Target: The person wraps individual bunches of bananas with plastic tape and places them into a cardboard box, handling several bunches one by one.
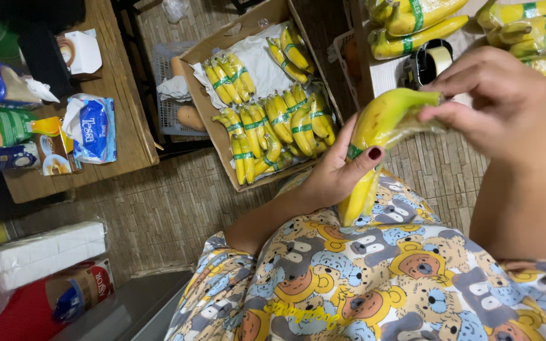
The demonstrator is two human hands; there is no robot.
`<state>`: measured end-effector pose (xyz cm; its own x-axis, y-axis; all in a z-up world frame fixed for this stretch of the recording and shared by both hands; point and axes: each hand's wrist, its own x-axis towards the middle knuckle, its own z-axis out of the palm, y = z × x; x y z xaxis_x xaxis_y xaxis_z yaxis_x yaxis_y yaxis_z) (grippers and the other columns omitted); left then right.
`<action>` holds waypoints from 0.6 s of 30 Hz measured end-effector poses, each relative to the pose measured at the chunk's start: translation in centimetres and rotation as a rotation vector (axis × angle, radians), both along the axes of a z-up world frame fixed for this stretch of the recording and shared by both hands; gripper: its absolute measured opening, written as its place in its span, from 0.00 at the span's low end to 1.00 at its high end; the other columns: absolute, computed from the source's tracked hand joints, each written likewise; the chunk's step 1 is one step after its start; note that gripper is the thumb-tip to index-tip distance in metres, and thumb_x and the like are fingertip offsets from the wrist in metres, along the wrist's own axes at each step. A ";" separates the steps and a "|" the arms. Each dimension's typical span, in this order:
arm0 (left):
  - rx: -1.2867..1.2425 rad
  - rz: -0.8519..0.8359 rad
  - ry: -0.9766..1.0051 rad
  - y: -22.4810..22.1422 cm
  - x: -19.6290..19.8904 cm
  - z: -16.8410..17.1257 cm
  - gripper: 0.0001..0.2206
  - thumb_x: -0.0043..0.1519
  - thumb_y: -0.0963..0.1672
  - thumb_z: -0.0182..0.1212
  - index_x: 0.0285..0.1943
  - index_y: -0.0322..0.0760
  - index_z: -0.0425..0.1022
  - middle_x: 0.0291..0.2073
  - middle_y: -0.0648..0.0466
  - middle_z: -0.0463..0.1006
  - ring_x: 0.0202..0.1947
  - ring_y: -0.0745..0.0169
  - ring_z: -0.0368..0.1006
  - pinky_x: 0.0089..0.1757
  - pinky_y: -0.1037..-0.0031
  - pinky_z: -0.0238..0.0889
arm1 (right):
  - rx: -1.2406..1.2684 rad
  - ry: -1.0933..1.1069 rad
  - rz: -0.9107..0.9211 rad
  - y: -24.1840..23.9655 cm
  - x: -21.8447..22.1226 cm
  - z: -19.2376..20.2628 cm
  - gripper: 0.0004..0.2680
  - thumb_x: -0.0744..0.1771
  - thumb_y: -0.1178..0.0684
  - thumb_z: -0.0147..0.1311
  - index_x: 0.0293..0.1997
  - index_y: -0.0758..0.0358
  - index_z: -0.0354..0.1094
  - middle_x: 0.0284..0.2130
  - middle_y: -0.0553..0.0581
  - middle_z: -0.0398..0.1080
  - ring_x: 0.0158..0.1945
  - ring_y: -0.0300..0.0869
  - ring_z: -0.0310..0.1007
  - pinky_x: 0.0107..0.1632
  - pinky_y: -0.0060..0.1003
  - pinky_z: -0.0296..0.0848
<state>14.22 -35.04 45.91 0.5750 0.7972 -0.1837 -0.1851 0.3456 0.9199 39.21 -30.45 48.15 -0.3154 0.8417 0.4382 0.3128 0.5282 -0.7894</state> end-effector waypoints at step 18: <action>-0.359 -0.392 0.028 0.7 0.6 1.1 0.46 0.59 0.57 0.50 0.82 0.39 0.29 0.62 0.26 0.68 0.50 0.36 0.76 0.46 0.54 0.76 | -0.373 0.704 0.930 5.5 -2.0 -5.7 0.07 0.70 0.40 0.54 0.36 0.42 0.73 0.35 0.38 0.73 0.47 0.38 0.66 0.54 0.38 0.64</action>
